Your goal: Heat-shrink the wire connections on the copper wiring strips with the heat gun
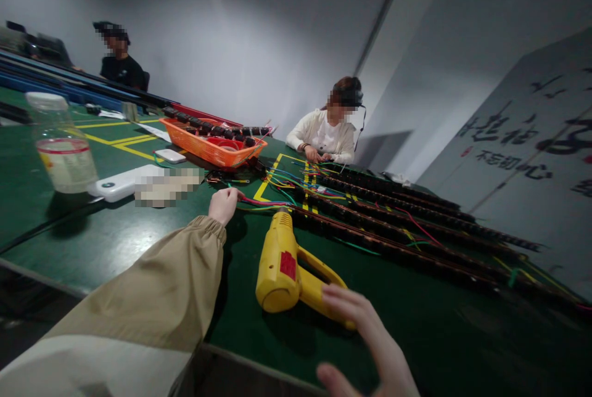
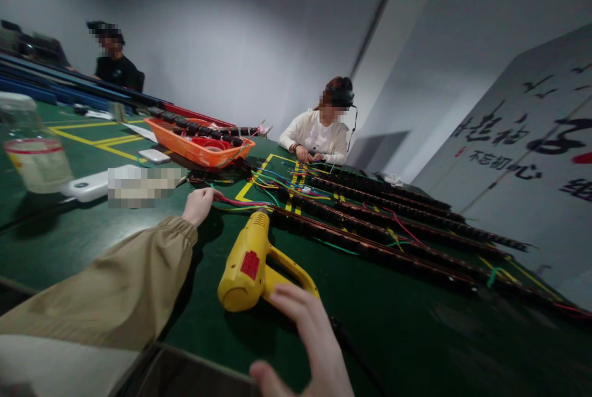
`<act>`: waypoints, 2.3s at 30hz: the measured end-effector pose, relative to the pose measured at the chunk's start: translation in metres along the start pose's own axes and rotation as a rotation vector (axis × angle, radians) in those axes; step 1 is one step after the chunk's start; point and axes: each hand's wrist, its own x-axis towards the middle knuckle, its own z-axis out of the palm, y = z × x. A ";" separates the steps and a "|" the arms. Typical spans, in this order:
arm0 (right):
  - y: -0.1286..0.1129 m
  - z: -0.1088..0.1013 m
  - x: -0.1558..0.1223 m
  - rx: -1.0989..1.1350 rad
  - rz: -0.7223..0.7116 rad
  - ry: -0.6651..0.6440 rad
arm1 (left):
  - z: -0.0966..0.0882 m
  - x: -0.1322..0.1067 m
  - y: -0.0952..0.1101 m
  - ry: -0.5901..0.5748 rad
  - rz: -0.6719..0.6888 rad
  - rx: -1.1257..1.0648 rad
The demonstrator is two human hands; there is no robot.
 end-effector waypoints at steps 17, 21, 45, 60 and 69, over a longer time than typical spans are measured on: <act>0.027 0.045 0.071 -0.362 0.082 -0.131 | 0.002 0.001 -0.002 -0.023 0.001 0.062; 0.017 0.059 0.083 -0.305 -0.011 -0.173 | 0.001 0.002 -0.004 -0.032 -0.008 0.029; 0.035 0.066 0.109 -0.303 -0.108 -0.150 | 0.001 0.002 -0.003 -0.051 -0.011 0.123; 0.034 0.065 0.101 -0.322 -0.097 -0.103 | -0.001 -0.003 -0.003 -0.089 0.037 0.214; 0.034 0.067 0.101 -0.329 -0.096 -0.109 | 0.002 0.001 -0.007 -0.099 0.001 0.233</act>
